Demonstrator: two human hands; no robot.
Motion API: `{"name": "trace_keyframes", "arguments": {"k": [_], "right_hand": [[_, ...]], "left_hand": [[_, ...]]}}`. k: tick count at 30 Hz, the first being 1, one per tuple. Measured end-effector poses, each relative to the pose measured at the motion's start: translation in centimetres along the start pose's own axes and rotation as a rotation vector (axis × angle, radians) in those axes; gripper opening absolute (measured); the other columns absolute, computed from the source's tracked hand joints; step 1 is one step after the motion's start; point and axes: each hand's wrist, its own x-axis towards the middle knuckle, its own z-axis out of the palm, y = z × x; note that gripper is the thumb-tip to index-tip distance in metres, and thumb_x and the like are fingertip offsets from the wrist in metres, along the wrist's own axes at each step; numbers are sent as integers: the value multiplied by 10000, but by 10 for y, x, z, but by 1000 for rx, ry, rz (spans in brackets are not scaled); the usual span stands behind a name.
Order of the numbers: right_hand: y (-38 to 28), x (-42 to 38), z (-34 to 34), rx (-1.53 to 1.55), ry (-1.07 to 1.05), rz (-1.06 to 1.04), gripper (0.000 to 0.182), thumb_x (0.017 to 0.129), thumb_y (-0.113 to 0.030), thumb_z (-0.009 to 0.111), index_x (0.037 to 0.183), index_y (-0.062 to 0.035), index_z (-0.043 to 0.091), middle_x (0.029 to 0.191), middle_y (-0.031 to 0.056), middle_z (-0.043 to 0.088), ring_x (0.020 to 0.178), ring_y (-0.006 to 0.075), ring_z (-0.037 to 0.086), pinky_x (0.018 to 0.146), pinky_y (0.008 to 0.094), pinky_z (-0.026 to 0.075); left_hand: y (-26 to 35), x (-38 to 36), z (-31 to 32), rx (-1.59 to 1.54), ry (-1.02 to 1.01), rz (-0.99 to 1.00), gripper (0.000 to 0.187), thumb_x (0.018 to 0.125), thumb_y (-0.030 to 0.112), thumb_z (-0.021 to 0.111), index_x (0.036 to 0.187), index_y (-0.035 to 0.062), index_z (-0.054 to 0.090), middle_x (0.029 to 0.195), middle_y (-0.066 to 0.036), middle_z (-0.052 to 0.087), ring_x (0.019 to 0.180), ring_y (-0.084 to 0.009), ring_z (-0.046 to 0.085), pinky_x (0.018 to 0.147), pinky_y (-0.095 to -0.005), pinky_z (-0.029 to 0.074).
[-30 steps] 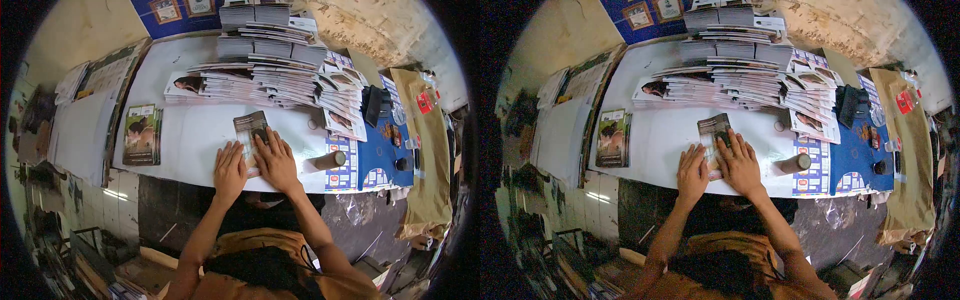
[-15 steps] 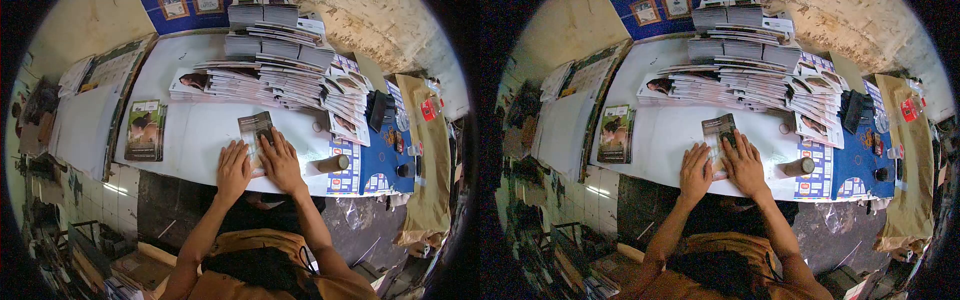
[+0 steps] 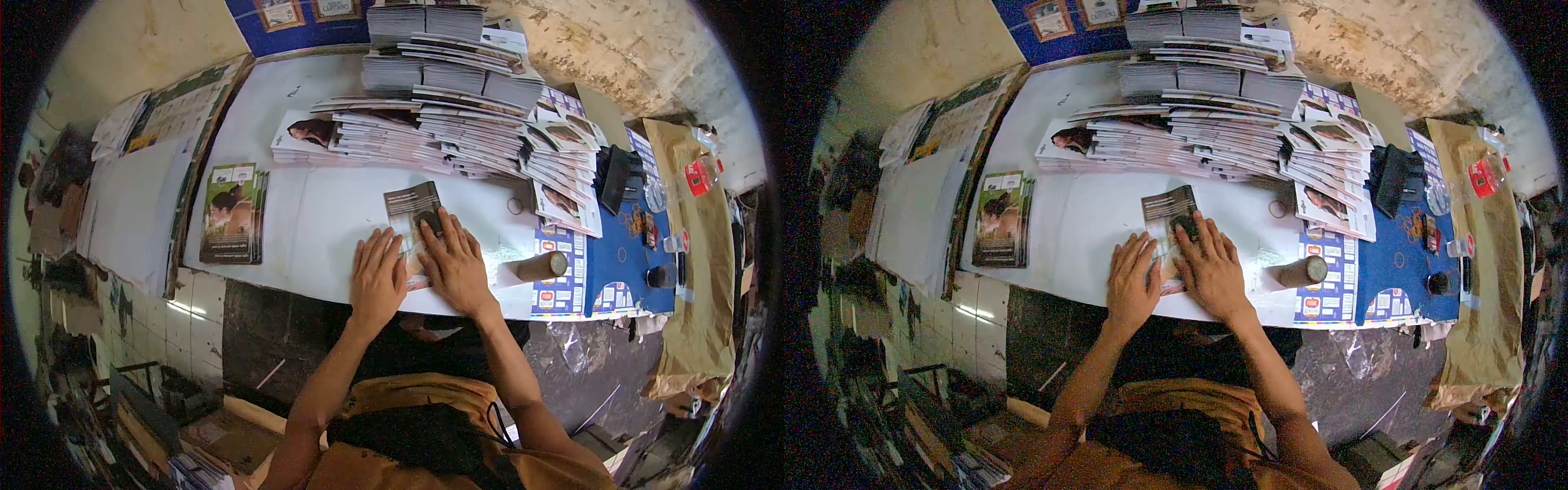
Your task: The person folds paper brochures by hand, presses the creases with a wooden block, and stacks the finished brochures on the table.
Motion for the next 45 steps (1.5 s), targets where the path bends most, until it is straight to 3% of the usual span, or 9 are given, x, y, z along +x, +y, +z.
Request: {"name": "trace_keyframes", "arguments": {"k": [9,12,16,18,22,25,28,36,45], "right_hand": [[-2,0,-5,55,5,2,573,967,-294,579,1495,-135,424,1596,178,292,1428,364,356,1144,480,308],[-5,-22,-48,385,230,-18,648,912,-255,677,1472,-53,420,1560,210,333,1395,364,394,1126,471,316],[20,-68,-80,269,1032,240,761,839,-207,771,1443,37,378,1478,213,417,1350,334,419,1083,471,328],[40,-81,-77,211,821,495,756,856,-158,746,1464,42,344,1485,207,414,1367,323,398,1108,459,307],[80,-83,-46,604,501,464,661,886,-21,689,1465,-18,370,1307,180,565,1211,291,553,1002,374,464],[55,-46,-67,385,393,70,685,780,-115,846,1349,-27,475,1180,171,612,1069,296,611,911,381,500],[19,3,-88,122,-48,-282,542,801,-195,744,1302,-73,575,1183,114,629,1062,299,608,957,405,423],[54,91,-3,-175,229,-221,469,888,-213,629,1334,-85,562,1290,93,593,1146,290,566,970,404,411],[64,22,-40,68,-279,-209,570,867,-207,649,1422,-258,531,1398,31,541,1265,251,497,994,649,310]], "left_hand": [[6,3,-4,123,-14,61,345,920,146,585,1241,24,617,1374,-122,547,1325,-334,465,1127,-530,340],[7,5,-3,160,-15,64,337,914,148,593,1227,28,618,1358,-123,546,1320,-333,467,1119,-533,345],[7,6,-5,138,-84,42,374,916,136,589,1276,32,573,1408,-134,502,1355,-358,435,1149,-554,301],[7,5,-4,135,-71,52,377,913,128,584,1276,27,566,1403,-136,500,1359,-357,426,1153,-556,294],[7,4,-4,136,-79,48,365,918,132,577,1267,25,568,1415,-136,492,1363,-358,419,1152,-554,292],[6,5,-2,160,-65,62,359,917,138,580,1257,24,575,1405,-131,498,1352,-353,427,1140,-549,308],[7,6,-4,188,-61,74,357,910,144,592,1247,25,587,1376,-121,515,1334,-336,443,1121,-540,336],[10,4,-4,207,-35,68,367,910,163,592,1251,28,587,1378,-114,508,1332,-324,442,1121,-533,339],[10,7,-3,213,-72,36,363,897,152,607,1240,34,598,1374,-109,507,1340,-313,433,1121,-522,342]]}}
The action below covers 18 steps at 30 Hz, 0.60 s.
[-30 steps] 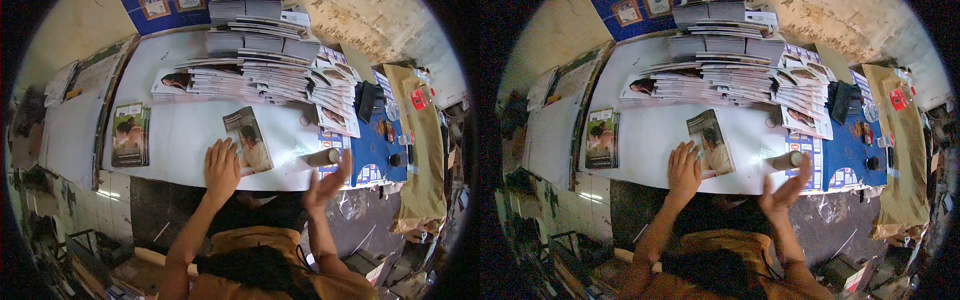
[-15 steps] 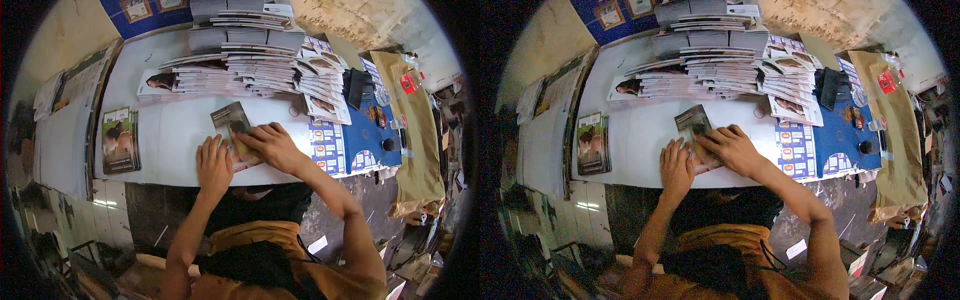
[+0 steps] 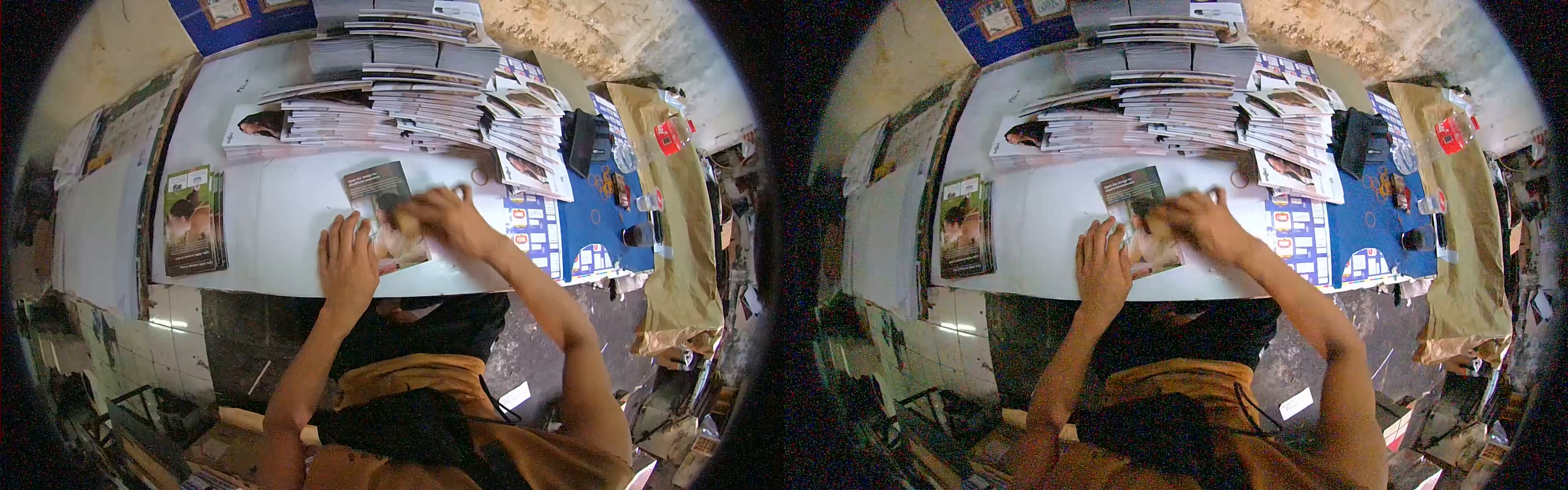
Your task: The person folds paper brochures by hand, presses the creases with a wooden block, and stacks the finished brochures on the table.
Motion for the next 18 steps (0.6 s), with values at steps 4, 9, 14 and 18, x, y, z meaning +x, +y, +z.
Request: {"name": "trace_keyframes", "arguments": {"k": [4,9,14,18], "right_hand": [[-38,-75,-15,45,-138,-9,527,861,-217,667,1377,-239,561,1354,9,556,1249,233,506,979,582,322],[-38,-98,-1,136,192,76,468,885,-199,668,1337,-148,557,1283,57,570,1215,246,516,979,530,338],[-14,-103,26,695,1039,500,380,992,-124,580,1323,9,448,1204,107,546,1113,178,525,953,317,427],[4,-121,32,795,1252,604,470,960,-78,618,1364,-2,390,1223,112,533,1144,214,527,1001,338,423]], "left_hand": [[3,6,-8,41,-167,-12,409,871,144,630,1261,31,583,1392,-120,493,1358,-347,409,1124,-553,323],[11,73,-29,65,-295,479,578,776,186,708,1296,-6,543,1464,-177,418,1423,-415,310,1163,-585,250],[2,92,-45,178,-618,557,793,598,324,797,1290,26,551,1520,-204,349,1471,-438,208,1186,-634,150],[-19,92,-70,193,-777,351,609,681,296,778,1190,38,568,1347,-235,511,1337,-401,427,1117,-577,299]]}}
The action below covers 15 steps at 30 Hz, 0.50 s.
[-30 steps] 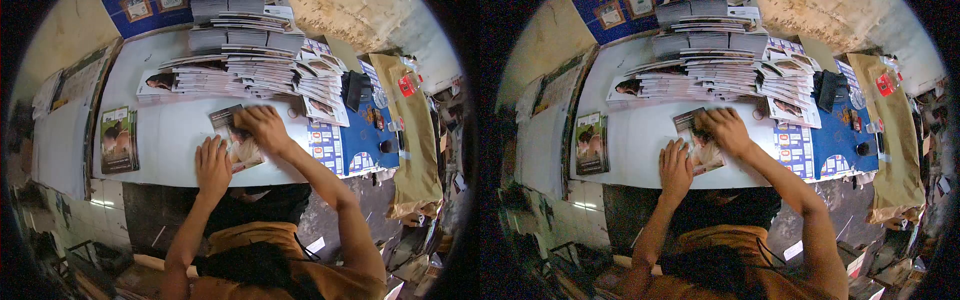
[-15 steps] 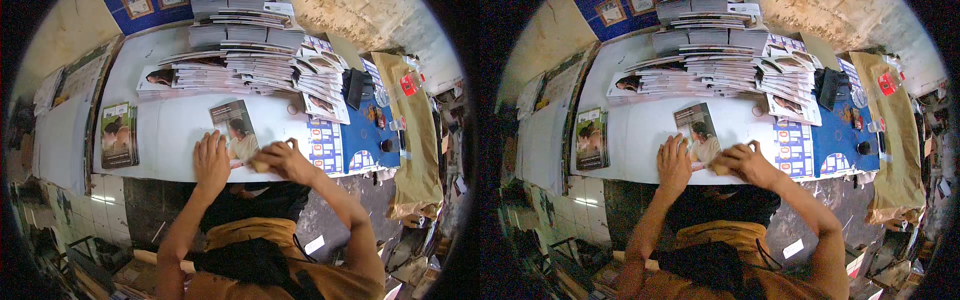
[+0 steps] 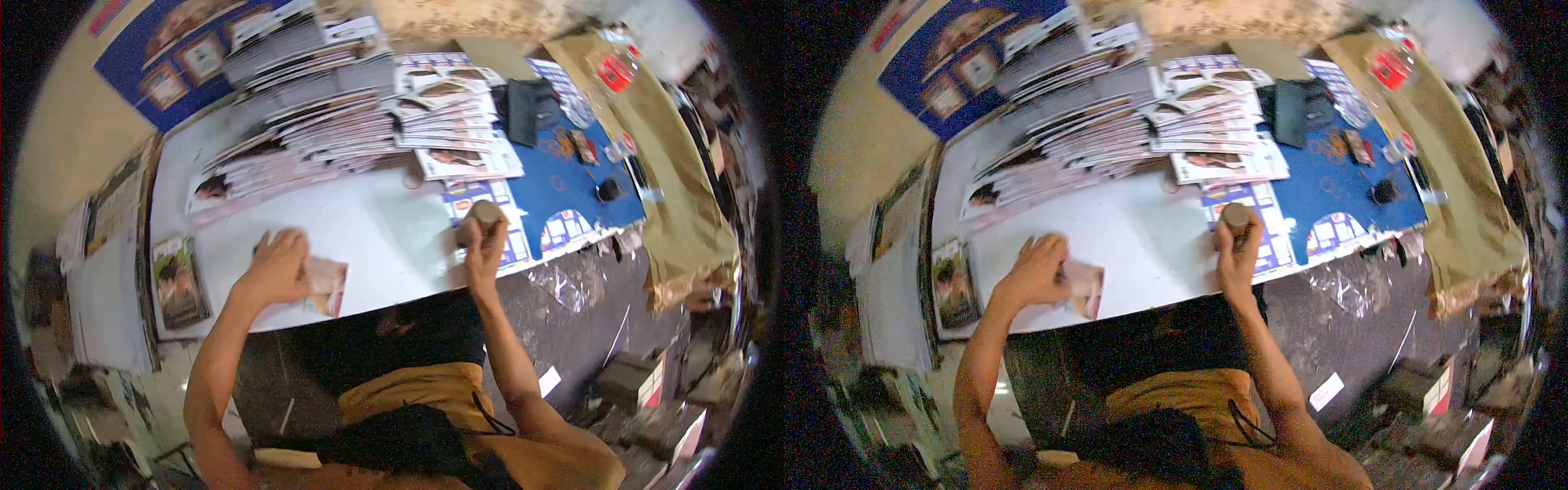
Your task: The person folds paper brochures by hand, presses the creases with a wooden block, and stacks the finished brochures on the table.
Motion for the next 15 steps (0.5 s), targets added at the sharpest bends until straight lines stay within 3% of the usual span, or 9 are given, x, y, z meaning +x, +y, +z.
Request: {"name": "trace_keyframes", "arguments": {"k": [1,3,6,8,10,12,15], "right_hand": [[19,-4,-5,22,-10,4,480,949,-70,632,1359,-4,392,1215,114,535,1139,211,531,999,336,425],[18,-6,-4,-5,-21,24,492,911,-71,688,1322,-13,423,1178,132,557,1093,203,562,963,331,457],[-14,1,9,-44,-2,-14,474,895,-98,720,1286,-6,468,1098,122,612,988,197,610,883,328,500],[-11,2,9,-28,-8,7,477,896,-98,721,1289,-7,467,1098,124,617,991,194,614,880,326,501],[-9,3,8,-24,-24,-17,476,896,-105,725,1286,-8,470,1090,129,622,1015,195,616,875,324,503],[-5,3,8,-40,-11,-43,467,887,-94,730,1272,-7,481,1068,128,629,997,192,624,861,321,508],[-8,-1,5,-86,-1,-34,455,865,-73,740,1248,-7,503,1028,126,637,955,189,637,842,322,516]], "left_hand": [[0,-2,-12,-88,-104,-79,527,730,267,762,1163,41,565,1255,-237,580,1257,-380,522,1064,-551,377],[11,-19,-32,-148,18,-120,320,827,119,689,1119,55,576,1071,-211,643,1047,-340,636,901,-474,479],[26,-23,-59,-326,486,21,281,829,-14,627,1098,53,587,1046,-180,650,947,-381,633,874,-455,482],[56,-5,-99,-275,781,136,282,834,-60,597,1098,37,613,1068,-166,645,974,-367,634,866,-409,501],[93,28,-131,-371,994,229,261,880,-48,582,1110,62,638,1120,-107,669,1040,-269,646,904,-397,513],[121,80,-149,-241,1202,466,340,830,-86,583,1119,77,659,1143,-116,649,1024,-274,643,885,-388,519],[153,169,-135,-168,1265,496,405,737,-59,612,1107,95,672,1049,-103,616,963,-308,631,826,-421,507]]}}
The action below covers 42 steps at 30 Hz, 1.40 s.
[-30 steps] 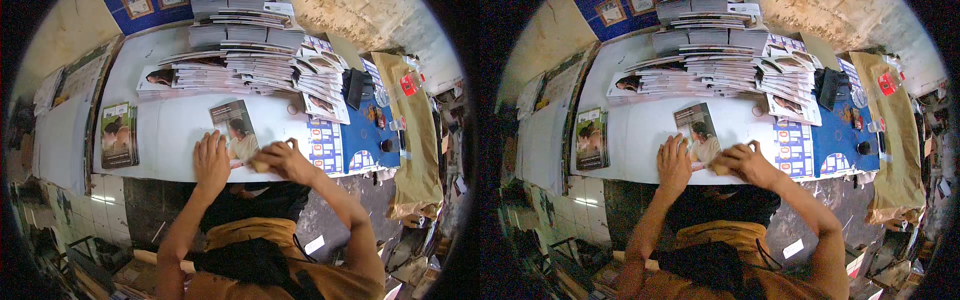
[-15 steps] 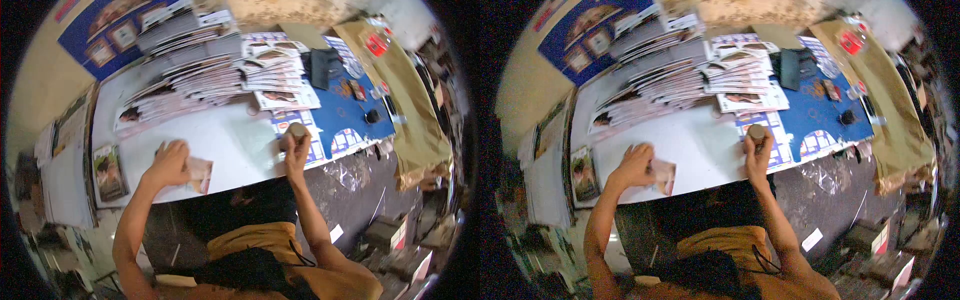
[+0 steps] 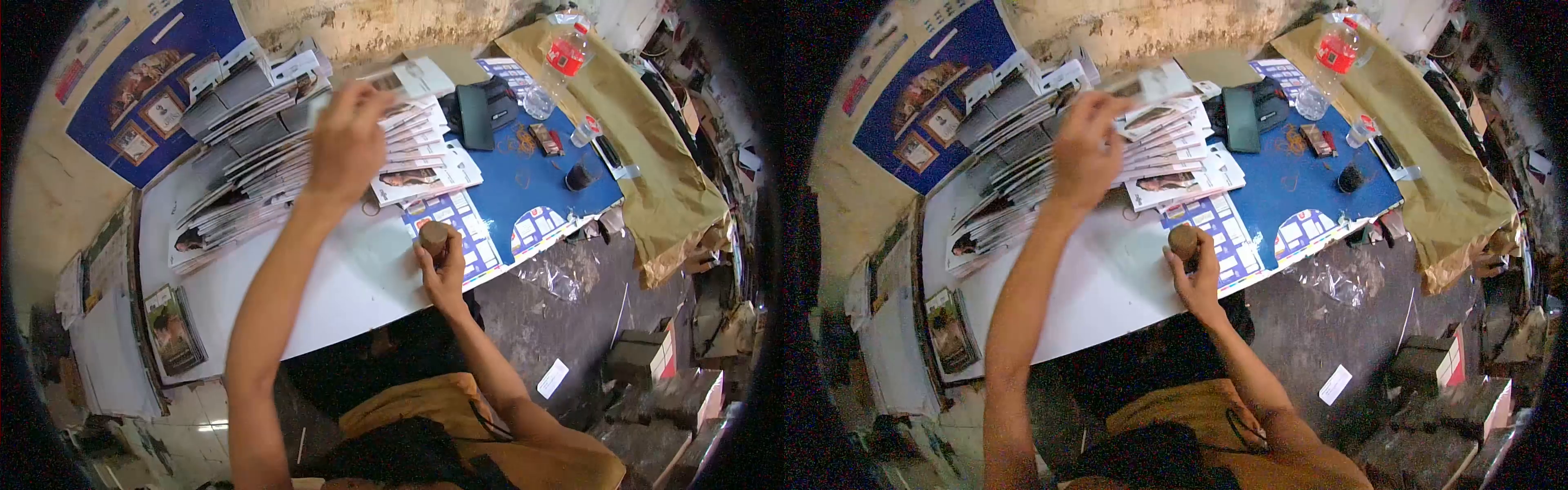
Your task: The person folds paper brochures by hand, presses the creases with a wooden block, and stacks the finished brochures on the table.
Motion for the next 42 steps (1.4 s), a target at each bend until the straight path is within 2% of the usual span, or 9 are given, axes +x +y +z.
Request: {"name": "trace_keyframes", "arguments": {"k": [3,6,14,18,22,30,35,38,42], "right_hand": [[-1,-3,-2,-28,-14,-9,458,836,-55,753,1228,-9,520,1002,129,643,920,189,649,827,325,524],[6,-1,-2,-43,-16,-5,507,799,-67,790,1229,-14,527,1008,137,651,935,198,656,830,326,527],[-1,-2,-5,-55,-41,26,674,764,-176,853,1316,-10,503,1210,167,621,1124,277,623,954,381,495],[27,15,-15,260,184,-54,541,916,-316,714,1324,-32,500,1174,137,618,1061,202,600,907,340,491],[10,113,-63,-154,202,-33,497,963,-423,605,1207,9,578,1155,177,622,1085,236,589,946,340,455],[69,257,-56,-964,92,234,1026,712,-507,805,1460,-53,269,1369,283,487,1315,468,438,1045,704,298],[83,249,-72,-935,233,178,1048,656,-434,881,1475,-133,301,1349,223,464,1296,421,432,1030,640,335],[87,241,-83,-908,187,26,1098,608,-456,901,1475,-135,306,1363,224,454,1277,417,442,1026,626,330],[93,251,-91,-847,196,-91,1137,583,-462,916,1492,-146,309,1375,202,447,1278,412,443,1015,600,352]], "left_hand": [[-18,-30,74,247,-429,-211,419,757,80,685,1175,72,652,1127,-115,620,1111,-315,581,957,-503,454],[-26,-68,95,271,-391,-207,416,807,101,567,1215,48,632,1156,-153,636,1182,-326,549,1070,-528,361],[4,-108,-59,-114,-312,-371,701,702,-115,533,1390,15,491,1397,-184,493,1358,-364,413,1179,-443,279],[-16,-207,-137,-16,-199,-680,705,700,-147,498,1386,15,495,1395,-174,517,1346,-339,448,1146,-434,303],[-5,-303,-216,-89,-36,-987,648,768,-93,439,1403,29,485,1409,-109,525,1308,-269,485,1092,-411,363],[14,-405,-281,71,118,-1153,571,842,-50,454,1409,7,481,1370,-149,543,1248,-255,522,1070,-382,389],[28,-435,-311,203,123,-1107,617,777,-94,461,1387,-6,482,1343,-173,543,1228,-285,527,1061,-404,394],[56,-391,-314,240,205,-1245,404,980,179,583,1326,-31,572,1225,-234,627,1115,-333,610,928,-415,497],[33,-409,-326,303,195,-1160,404,973,90,547,1354,-43,532,1217,-210,630,1099,-306,609,943,-392,481]]}}
